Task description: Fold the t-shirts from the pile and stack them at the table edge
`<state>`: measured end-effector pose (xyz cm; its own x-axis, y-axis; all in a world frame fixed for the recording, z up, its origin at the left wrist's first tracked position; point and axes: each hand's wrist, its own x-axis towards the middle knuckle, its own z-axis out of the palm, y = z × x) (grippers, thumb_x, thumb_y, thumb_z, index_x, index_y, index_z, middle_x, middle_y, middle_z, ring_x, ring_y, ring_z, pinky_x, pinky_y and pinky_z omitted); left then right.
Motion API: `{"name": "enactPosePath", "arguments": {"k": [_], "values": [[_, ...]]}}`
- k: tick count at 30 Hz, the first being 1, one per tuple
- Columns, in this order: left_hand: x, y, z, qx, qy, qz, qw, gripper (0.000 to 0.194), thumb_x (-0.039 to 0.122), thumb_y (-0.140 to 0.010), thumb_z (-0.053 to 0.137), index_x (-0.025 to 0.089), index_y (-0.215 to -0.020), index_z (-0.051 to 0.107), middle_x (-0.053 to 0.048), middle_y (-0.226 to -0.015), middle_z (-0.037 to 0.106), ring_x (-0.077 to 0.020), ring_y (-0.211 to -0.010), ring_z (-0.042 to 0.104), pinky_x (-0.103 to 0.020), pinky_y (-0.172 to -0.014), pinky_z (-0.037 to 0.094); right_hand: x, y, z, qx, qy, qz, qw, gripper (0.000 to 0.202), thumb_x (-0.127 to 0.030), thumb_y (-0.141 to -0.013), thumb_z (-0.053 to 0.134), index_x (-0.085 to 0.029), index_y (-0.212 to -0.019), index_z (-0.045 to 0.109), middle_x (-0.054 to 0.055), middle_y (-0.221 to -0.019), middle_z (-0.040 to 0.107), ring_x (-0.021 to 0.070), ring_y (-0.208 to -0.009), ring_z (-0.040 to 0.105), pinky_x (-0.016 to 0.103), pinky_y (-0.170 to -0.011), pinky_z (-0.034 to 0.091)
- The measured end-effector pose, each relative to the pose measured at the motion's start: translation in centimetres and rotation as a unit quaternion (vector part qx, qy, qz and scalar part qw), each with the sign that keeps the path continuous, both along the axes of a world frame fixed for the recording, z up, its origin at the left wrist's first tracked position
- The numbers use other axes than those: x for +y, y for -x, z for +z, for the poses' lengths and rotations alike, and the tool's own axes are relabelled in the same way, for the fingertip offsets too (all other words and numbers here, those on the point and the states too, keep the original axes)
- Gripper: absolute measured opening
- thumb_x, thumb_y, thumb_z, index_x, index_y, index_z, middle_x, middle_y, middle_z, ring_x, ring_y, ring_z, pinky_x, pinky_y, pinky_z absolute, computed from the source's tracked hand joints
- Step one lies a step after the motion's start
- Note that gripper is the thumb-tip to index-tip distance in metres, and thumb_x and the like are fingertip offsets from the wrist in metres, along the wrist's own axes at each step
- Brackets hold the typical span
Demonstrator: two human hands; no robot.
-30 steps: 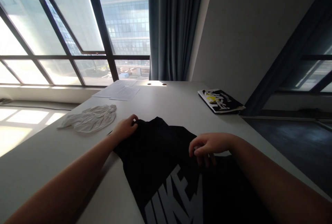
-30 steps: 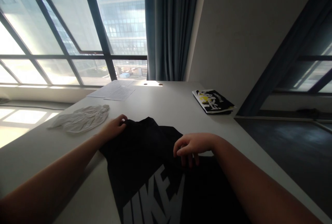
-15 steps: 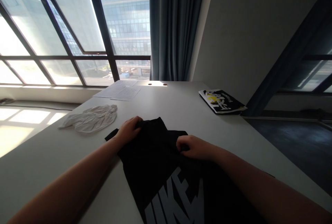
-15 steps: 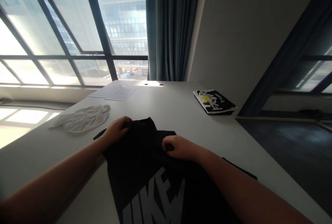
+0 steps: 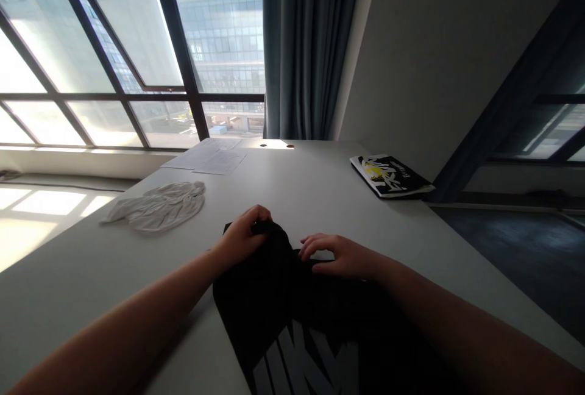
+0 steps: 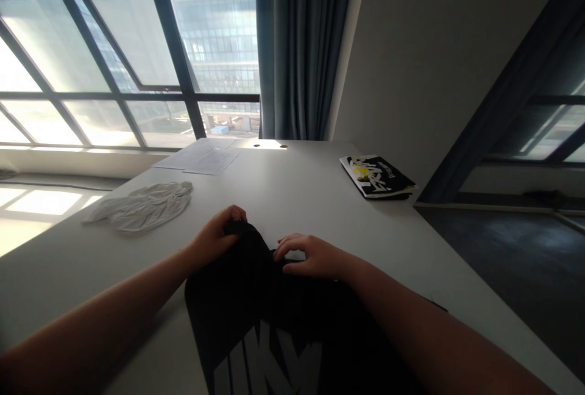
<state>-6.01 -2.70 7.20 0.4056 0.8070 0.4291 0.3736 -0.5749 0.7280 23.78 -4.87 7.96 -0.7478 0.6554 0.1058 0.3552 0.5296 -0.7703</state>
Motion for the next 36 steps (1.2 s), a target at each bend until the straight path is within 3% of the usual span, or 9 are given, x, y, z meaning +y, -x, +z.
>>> {"name": "enactPosePath", "arguments": {"k": [3, 6, 9, 14, 17, 23, 29, 33, 36], "values": [[0.5, 0.8, 0.3, 0.028, -0.056, 0.043, 0.997, 0.017, 0.018, -0.075, 0.055, 0.023, -0.091, 0.051, -0.006, -0.103, 0.066, -0.0219, -0.098, 0.062, -0.037, -0.090, 0.051, -0.1, -0.1, -0.1, 0.009, -0.028, 0.016, 0.999, 0.007, -0.029, -0.091, 0.070, -0.023, -0.089, 0.068, 0.008, -0.139, 0.065, 0.0283, -0.139, 0.051, 0.050, -0.117, 0.039], [0.1, 1.1, 1.3, 0.062, -0.056, 0.000, 0.997, 0.019, 0.017, -0.077, 0.054, 0.023, -0.095, 0.055, -0.006, -0.106, 0.069, -0.0220, -0.100, 0.065, -0.036, -0.092, 0.052, -0.4, 0.3, -0.7, 0.055, -0.028, -0.047, 0.997, 0.038, -0.027, -0.090, 0.068, -0.027, -0.127, 0.061, 0.010, -0.154, 0.052, 0.0260, -0.138, 0.052, 0.048, -0.110, 0.046], [-1.0, 0.7, 2.2, 0.089, -0.061, -0.042, 0.993, 0.018, 0.016, -0.080, 0.052, 0.023, -0.096, 0.057, -0.006, -0.110, 0.071, -0.0216, -0.101, 0.067, -0.036, -0.094, 0.053, -0.5, 1.0, -1.9, 0.015, -0.061, -0.075, 0.995, 0.061, -0.024, -0.085, 0.071, -0.028, -0.143, 0.055, 0.011, -0.139, 0.062, 0.0264, -0.125, 0.059, 0.045, -0.101, 0.052], [-1.8, 0.2, 2.7, 0.086, -0.144, -0.040, 0.985, 0.016, 0.015, -0.084, 0.051, 0.023, -0.098, 0.055, -0.008, -0.118, 0.069, -0.0215, -0.104, 0.067, -0.035, -0.092, 0.053, 0.0, 1.1, -2.3, -0.015, -0.141, -0.070, 0.987, 0.010, -0.020, -0.087, 0.066, -0.021, -0.093, 0.075, 0.010, -0.104, 0.069, 0.0270, -0.107, 0.061, 0.046, -0.101, 0.048], [-1.1, 1.2, 2.9, 0.158, -0.175, -0.008, 0.972, 0.021, 0.020, -0.087, 0.053, 0.023, -0.108, 0.056, -0.009, -0.128, 0.066, -0.0218, -0.104, 0.068, -0.034, -0.088, 0.054, 0.7, -0.1, -1.1, 0.117, -0.070, -0.102, 0.985, 0.013, -0.033, -0.094, 0.062, -0.022, -0.091, 0.069, 0.008, -0.111, 0.069, 0.0257, -0.109, 0.061, 0.043, -0.100, 0.049], [1.5, 4.7, 3.8, 0.364, -0.123, 0.048, 0.922, 0.040, 0.024, -0.085, 0.055, 0.026, -0.124, 0.061, -0.004, -0.112, 0.075, -0.0256, -0.093, 0.071, -0.036, -0.083, 0.053, 1.7, -4.2, 2.4, 0.316, 0.107, -0.219, 0.917, 0.025, -0.047, -0.089, 0.072, -0.024, -0.090, 0.061, -0.004, -0.069, 0.059, 0.0127, -0.058, 0.052, 0.024, -0.053, 0.044], [2.1, 6.9, 5.6, 0.269, -0.024, 0.144, 0.952, 0.026, 0.034, -0.084, 0.057, 0.025, -0.106, 0.069, 0.000, -0.088, 0.073, -0.0228, -0.081, 0.068, -0.034, -0.076, 0.050, 0.6, -8.7, 7.0, 0.079, 0.208, -0.153, 0.963, 0.055, -0.043, -0.073, 0.089, -0.025, -0.119, 0.064, -0.003, -0.073, 0.070, 0.0155, -0.055, 0.063, 0.023, -0.049, 0.047], [2.4, 8.0, 6.4, 0.209, 0.048, 0.134, 0.967, 0.033, 0.053, -0.087, 0.060, 0.024, -0.099, 0.068, 0.000, -0.089, 0.073, -0.0218, -0.081, 0.067, -0.032, -0.074, 0.051, -0.1, -11.9, 9.7, -0.103, 0.221, -0.123, 0.962, 0.043, -0.049, -0.074, 0.086, -0.020, -0.105, 0.077, 0.006, -0.093, 0.078, 0.0274, -0.082, 0.074, 0.033, -0.069, 0.059], [3.0, 8.4, 6.2, 0.212, 0.037, 0.167, 0.962, 0.035, 0.056, -0.090, 0.058, 0.024, -0.102, 0.066, 0.000, -0.089, 0.073, -0.0221, -0.082, 0.066, -0.033, -0.076, 0.051, 0.6, -13.7, 10.2, -0.149, 0.137, -0.158, 0.966, 0.040, -0.055, -0.078, 0.081, -0.020, -0.097, 0.080, 0.008, -0.098, 0.078, 0.0319, -0.092, 0.073, 0.037, -0.079, 0.058]]}}
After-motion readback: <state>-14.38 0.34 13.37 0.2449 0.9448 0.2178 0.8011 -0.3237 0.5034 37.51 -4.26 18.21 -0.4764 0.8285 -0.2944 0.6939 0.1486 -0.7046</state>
